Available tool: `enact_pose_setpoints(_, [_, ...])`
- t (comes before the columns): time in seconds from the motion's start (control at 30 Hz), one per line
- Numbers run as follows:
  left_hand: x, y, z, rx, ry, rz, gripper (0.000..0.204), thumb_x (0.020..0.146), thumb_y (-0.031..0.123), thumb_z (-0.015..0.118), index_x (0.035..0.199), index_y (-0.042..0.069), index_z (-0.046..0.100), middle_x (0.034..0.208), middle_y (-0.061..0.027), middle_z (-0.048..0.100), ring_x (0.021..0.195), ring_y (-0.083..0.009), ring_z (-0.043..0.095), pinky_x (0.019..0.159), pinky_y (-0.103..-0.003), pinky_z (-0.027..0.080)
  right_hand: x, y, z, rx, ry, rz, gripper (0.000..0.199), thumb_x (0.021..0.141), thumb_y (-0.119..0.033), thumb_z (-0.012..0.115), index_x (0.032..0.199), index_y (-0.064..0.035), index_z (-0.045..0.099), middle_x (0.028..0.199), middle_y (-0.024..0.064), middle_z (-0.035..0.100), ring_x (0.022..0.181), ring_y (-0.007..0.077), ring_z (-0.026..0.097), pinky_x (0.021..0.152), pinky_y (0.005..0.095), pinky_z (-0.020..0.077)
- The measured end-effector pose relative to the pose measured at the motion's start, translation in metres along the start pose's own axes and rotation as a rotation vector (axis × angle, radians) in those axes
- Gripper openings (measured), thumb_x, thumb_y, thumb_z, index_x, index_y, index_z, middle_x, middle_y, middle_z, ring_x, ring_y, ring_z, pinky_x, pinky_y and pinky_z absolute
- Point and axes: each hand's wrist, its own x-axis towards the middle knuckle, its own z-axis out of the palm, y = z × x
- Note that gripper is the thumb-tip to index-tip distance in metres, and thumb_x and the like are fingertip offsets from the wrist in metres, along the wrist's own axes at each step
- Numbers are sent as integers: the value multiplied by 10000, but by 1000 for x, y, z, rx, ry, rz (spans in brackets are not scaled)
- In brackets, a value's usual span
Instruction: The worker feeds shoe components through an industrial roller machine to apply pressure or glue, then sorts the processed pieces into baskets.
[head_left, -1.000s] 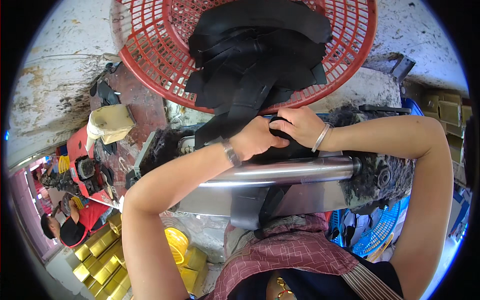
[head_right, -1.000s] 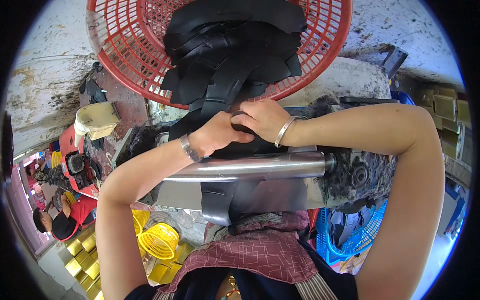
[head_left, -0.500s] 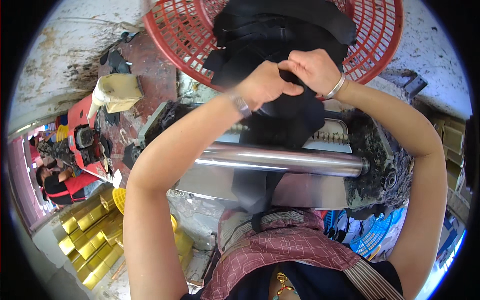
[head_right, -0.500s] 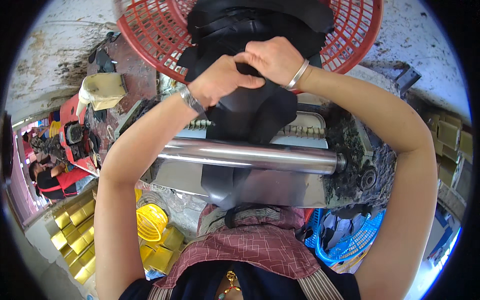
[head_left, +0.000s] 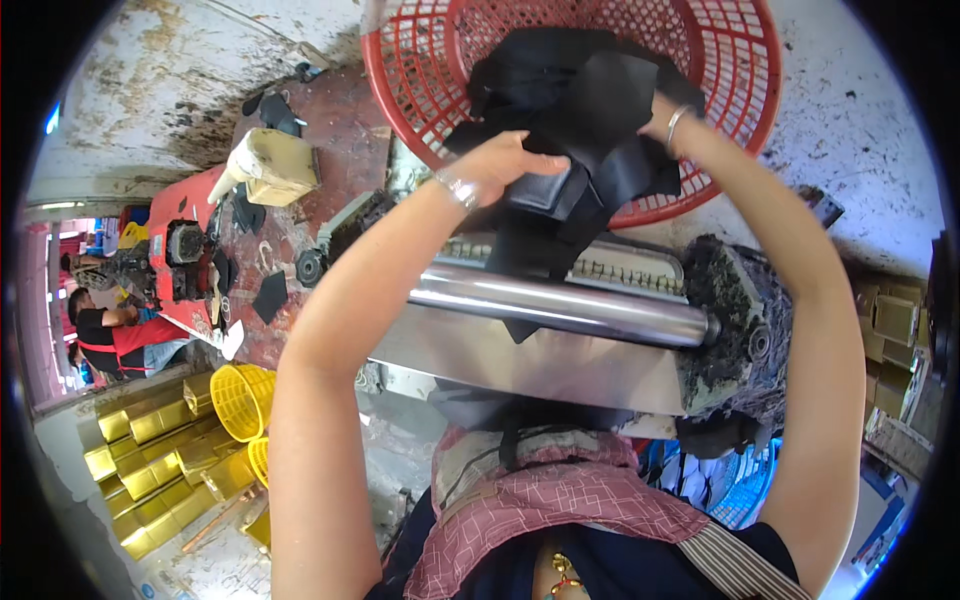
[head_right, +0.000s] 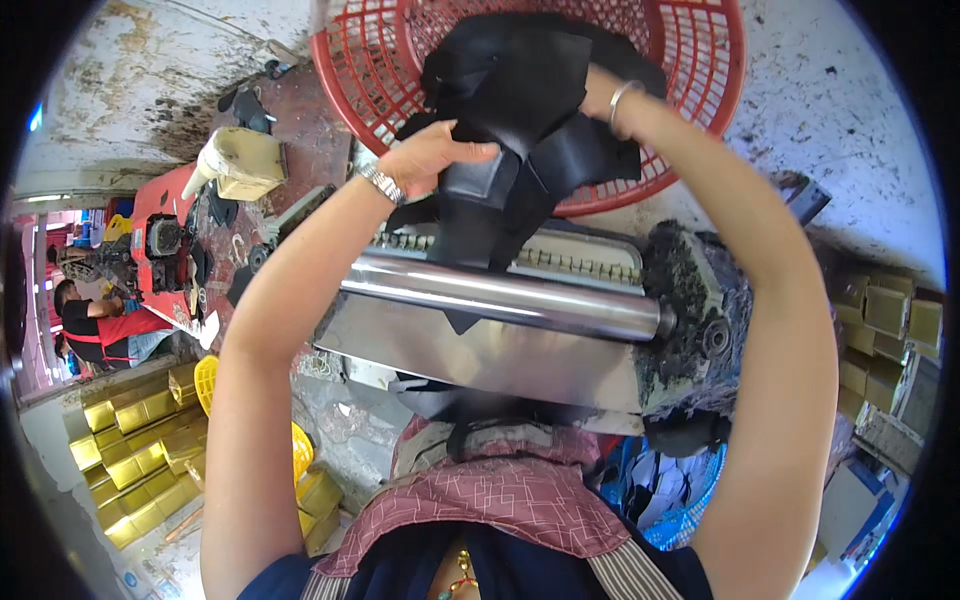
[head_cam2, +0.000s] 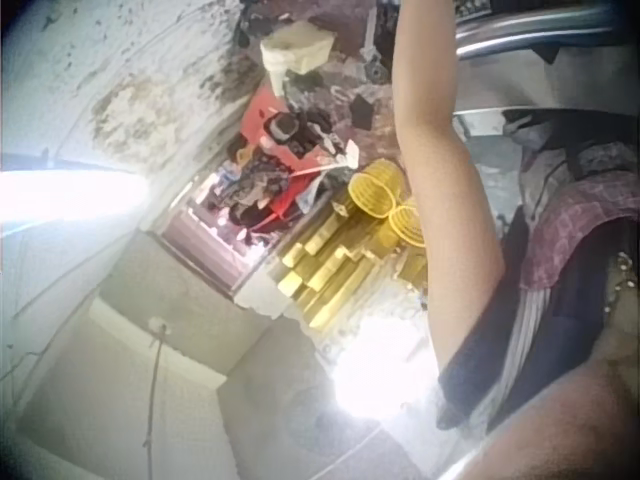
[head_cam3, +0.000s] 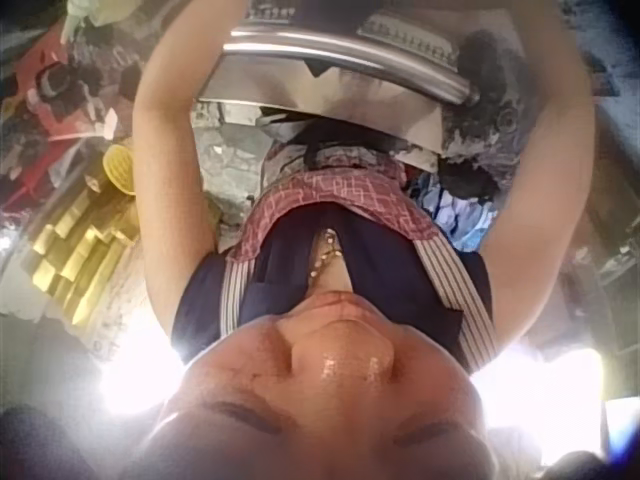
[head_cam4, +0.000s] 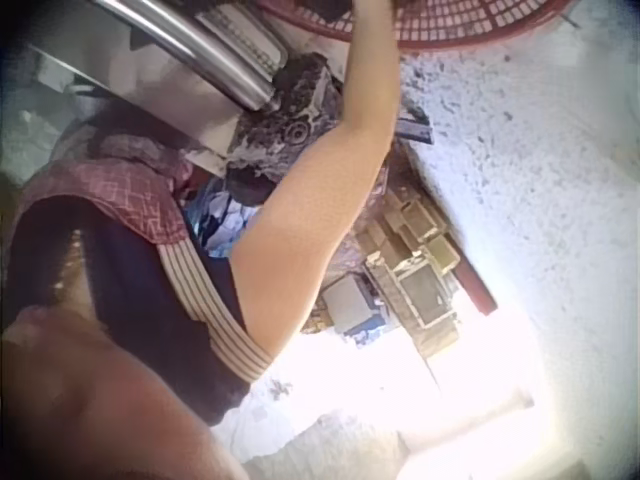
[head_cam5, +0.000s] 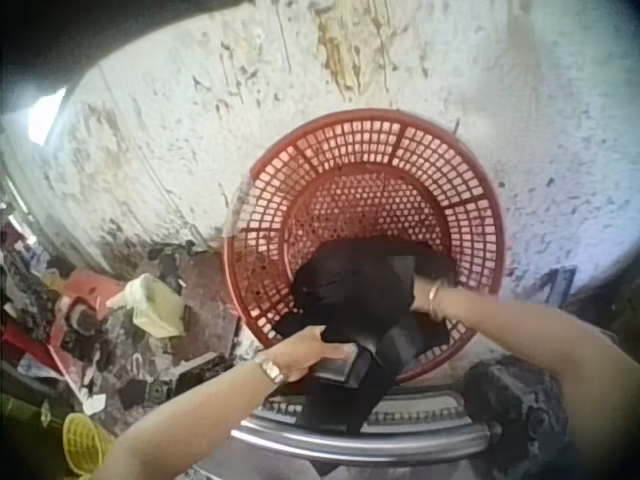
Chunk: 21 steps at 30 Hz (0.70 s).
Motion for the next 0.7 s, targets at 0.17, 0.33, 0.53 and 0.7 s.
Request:
enact_pose_setpoints(0.17, [-21,31,11,8,212,325,364,702,117,686,1006,-27,548,922,-62,597,813,-130,560,737,-267,448,-21,-24,30,-196,-887,364,319,748,-292,539,890,-19,624,793,118,631,761,233,601,705,325,456])
enact_pose_setpoints(0.33, [-86,114,-5,112,157,616,356,723,153,671,1003,-19,536,883,-85,598,775,-112,572,609,-259,490,-26,-37,-23,-365,-812,-18,227,712,-274,597,748,-52,624,695,135,601,669,270,581,609,356,438])
enact_pose_setpoints(0.53, [-142,111,60,1293,83,717,502,702,243,655,1110,-7,500,1108,-160,528,1003,-229,523,859,-290,390,-14,-135,-88,37,-302,65,70,761,-126,552,789,-63,536,715,92,569,651,269,563,584,330,433])
enact_pose_setpoints(0.7, [-181,65,79,1249,-122,691,317,670,220,670,852,-29,594,841,-200,574,747,-316,564,660,-346,443,-29,-243,-95,-79,-460,-359,116,737,-139,573,786,-45,526,693,109,557,653,276,557,577,340,438])
